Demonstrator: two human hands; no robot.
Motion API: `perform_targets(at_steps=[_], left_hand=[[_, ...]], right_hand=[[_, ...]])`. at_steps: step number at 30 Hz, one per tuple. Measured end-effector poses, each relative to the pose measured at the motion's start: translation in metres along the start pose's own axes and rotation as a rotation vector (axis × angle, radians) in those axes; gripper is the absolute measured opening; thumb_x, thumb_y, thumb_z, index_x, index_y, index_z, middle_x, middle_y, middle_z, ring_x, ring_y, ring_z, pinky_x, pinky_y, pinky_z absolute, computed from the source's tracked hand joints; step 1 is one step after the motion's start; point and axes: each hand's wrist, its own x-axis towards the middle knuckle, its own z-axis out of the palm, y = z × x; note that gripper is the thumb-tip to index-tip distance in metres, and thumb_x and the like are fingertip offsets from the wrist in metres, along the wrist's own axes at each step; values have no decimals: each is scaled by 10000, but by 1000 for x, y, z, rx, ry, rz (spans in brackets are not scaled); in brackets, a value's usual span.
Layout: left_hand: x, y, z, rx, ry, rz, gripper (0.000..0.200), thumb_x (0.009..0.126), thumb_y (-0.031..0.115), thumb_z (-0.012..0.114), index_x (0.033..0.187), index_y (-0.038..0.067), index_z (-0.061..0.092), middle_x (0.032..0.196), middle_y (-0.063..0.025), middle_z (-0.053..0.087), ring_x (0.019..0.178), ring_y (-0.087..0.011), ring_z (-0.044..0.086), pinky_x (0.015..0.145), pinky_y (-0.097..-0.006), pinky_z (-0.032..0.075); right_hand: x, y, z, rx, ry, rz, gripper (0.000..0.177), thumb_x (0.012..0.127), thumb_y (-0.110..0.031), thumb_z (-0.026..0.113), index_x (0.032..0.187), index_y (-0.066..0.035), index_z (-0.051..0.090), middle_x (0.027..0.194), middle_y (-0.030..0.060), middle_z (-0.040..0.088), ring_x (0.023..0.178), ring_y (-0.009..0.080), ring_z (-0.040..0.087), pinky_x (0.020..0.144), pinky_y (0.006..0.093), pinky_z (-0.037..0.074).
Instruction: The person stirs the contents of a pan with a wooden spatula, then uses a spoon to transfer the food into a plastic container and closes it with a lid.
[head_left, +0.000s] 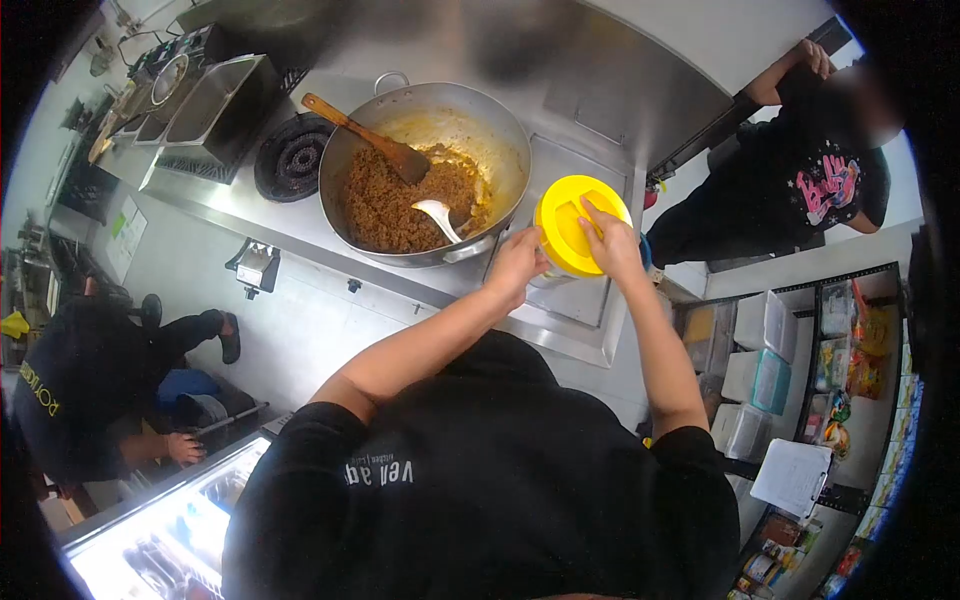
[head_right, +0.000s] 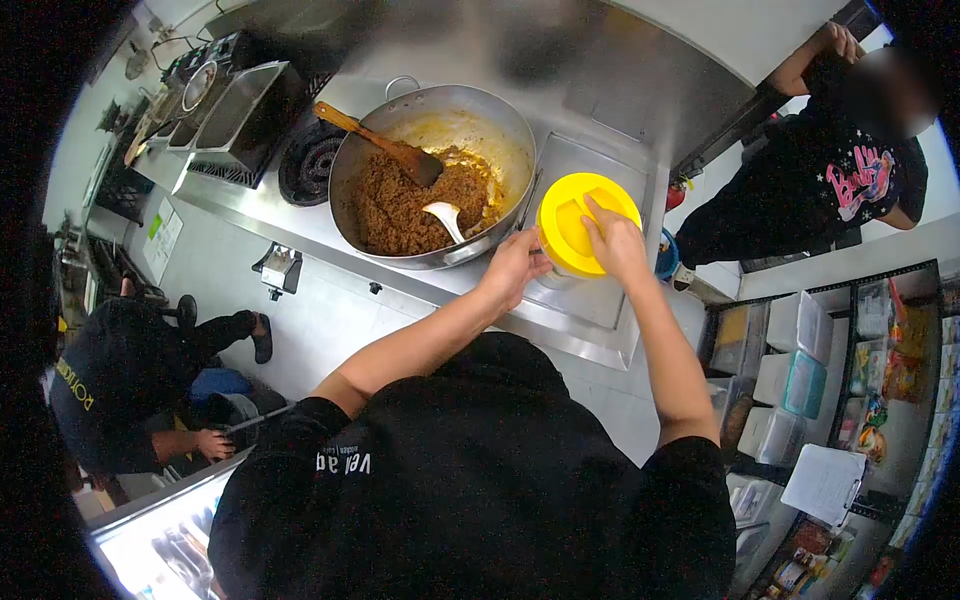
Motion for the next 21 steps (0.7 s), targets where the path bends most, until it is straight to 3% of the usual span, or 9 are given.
perform_targets(at_steps=[3, 4, 6, 8, 10, 11, 15, 17, 21], left_hand=[[2, -2, 2, -15, 11, -8, 375, 942, 325, 484, 1175, 35, 444, 986, -63, 497, 840, -181, 521, 793, -355, 482], [2, -2, 1, -25, 19, -9, 377, 942, 328, 487, 1174, 35, 439, 982, -66, 488, 842, -188, 522, 796, -364, 485], [-3, 4, 3, -33, 13, -10, 366, 942, 326, 488, 1159, 35, 443, 974, -68, 484, 843, -193, 523, 801, -369, 486], [-3, 6, 3, -44, 3, -13, 355, 943, 325, 488, 1145, 36, 446, 967, -70, 480, 843, -197, 523, 805, -374, 487], [-2, 4, 2, -63, -26, 13, 329, 948, 318, 480, 1123, 40, 454, 970, -72, 480, 844, -198, 523, 812, -380, 487], [-2, 3, 3, -64, -30, 12, 329, 948, 318, 480, 1123, 40, 454, 970, -72, 480, 844, -198, 523, 812, -380, 487], [4, -4, -2, -67, -11, 10, 313, 956, 317, 463, 1107, 43, 467, 966, -68, 495, 853, -194, 528, 816, -376, 486], [5, -2, -1, -70, -10, 12, 312, 957, 319, 459, 1101, 42, 470, 963, -65, 500, 857, -192, 529, 818, -373, 486], [4, -1, -3, -61, -23, 3, 315, 960, 314, 446, 1121, 44, 464, 962, -70, 516, 865, -189, 533, 819, -365, 485]], right_hand=[[8, -42, 3, -277, -175, 489, 394, 884, -195, 511, 1253, -62, 541, 883, 224, 655, 849, 348, 642, 751, 442, 507], [9, -33, 0, -278, -172, 490, 394, 884, -195, 511, 1253, -62, 541, 883, 224, 655, 849, 348, 642, 751, 442, 507], [14, -11, -4, -401, -290, 226, 405, 859, -145, 493, 1257, -85, 540, 895, 213, 651, 817, 339, 652, 724, 446, 520], [23, -31, -40, -405, -351, 168, 383, 808, -104, 549, 1188, -80, 593, 1044, 165, 633, 970, 310, 615, 836, 400, 497], [26, -11, -50, -430, -301, -350, 379, 747, -106, 608, 1124, -79, 638, 1058, 118, 628, 1046, 268, 577, 888, 362, 476], [29, -7, -47, -400, -278, -362, 236, 755, -214, 605, 923, -81, 706, 913, 40, 645, 1106, 219, 542, 859, 350, 476], [52, -16, -48, -500, -496, -399, 261, 765, -303, 629, 810, -58, 710, 929, 76, 649, 1046, 245, 574, 819, 369, 487], [59, -20, -35, -621, -627, -44, 387, 791, -416, 616, 724, -42, 694, 889, 126, 660, 929, 279, 620, 765, 388, 499], [47, -30, -31, -511, -461, -16, 486, 831, -479, 568, 709, -21, 675, 786, 163, 659, 776, 317, 645, 713, 415, 510]])
